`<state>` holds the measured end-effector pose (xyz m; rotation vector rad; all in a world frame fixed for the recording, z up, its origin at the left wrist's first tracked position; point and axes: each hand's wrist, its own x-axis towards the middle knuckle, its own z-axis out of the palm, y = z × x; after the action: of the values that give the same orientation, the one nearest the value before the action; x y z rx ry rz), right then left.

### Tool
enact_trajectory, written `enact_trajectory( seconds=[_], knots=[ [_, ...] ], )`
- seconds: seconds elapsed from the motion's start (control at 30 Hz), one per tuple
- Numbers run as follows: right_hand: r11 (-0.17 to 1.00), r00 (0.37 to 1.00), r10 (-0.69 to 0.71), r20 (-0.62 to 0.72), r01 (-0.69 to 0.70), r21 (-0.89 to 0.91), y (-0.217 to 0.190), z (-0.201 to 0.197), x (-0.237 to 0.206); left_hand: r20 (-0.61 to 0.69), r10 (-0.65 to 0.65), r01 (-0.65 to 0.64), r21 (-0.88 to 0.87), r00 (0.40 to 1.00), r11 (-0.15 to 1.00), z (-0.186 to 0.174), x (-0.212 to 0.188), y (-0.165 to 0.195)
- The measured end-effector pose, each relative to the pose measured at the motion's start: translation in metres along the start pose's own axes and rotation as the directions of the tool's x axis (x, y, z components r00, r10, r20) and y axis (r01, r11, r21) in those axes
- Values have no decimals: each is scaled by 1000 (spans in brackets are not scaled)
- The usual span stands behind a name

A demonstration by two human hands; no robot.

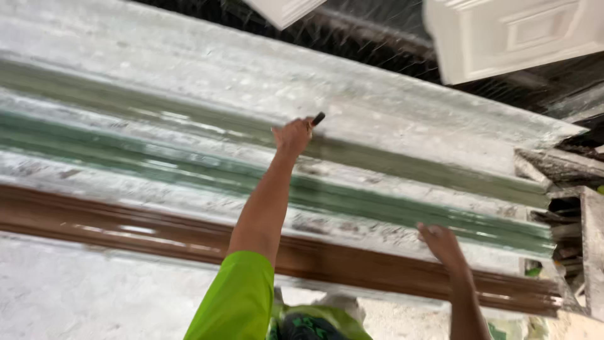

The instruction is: The person uses a wide brush to apply liquid along decorative plaster mold strips, then scrapes dried plaster residue out of a terracotta mixing bowl by hand, breaks up the chunks, and brushes the bowl's interior clean.

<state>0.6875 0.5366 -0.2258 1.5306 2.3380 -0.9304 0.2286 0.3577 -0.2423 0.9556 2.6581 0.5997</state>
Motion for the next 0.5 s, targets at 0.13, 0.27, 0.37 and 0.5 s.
enact_trajectory(
  seconds=[0.13,0.27,0.37,0.5],
  knots=[
    [982,991,-130,-8,128,-136,-114,89,-32,-9,-86,86,10,996,996,-50,14,-93],
    [917,921,-387,-46,379,-123,-213,169,-66,-46,-161,158,-60,986,986,-91,16,-179],
    [883,881,-468,71,470,-7,-287,229,-76,-146,-159,158,-16,976,987,-112,13,-233],
    [823,821,-555,136,518,231,-383,290,-88,-167,-123,146,131,978,981,-145,23,-308]
  ],
)
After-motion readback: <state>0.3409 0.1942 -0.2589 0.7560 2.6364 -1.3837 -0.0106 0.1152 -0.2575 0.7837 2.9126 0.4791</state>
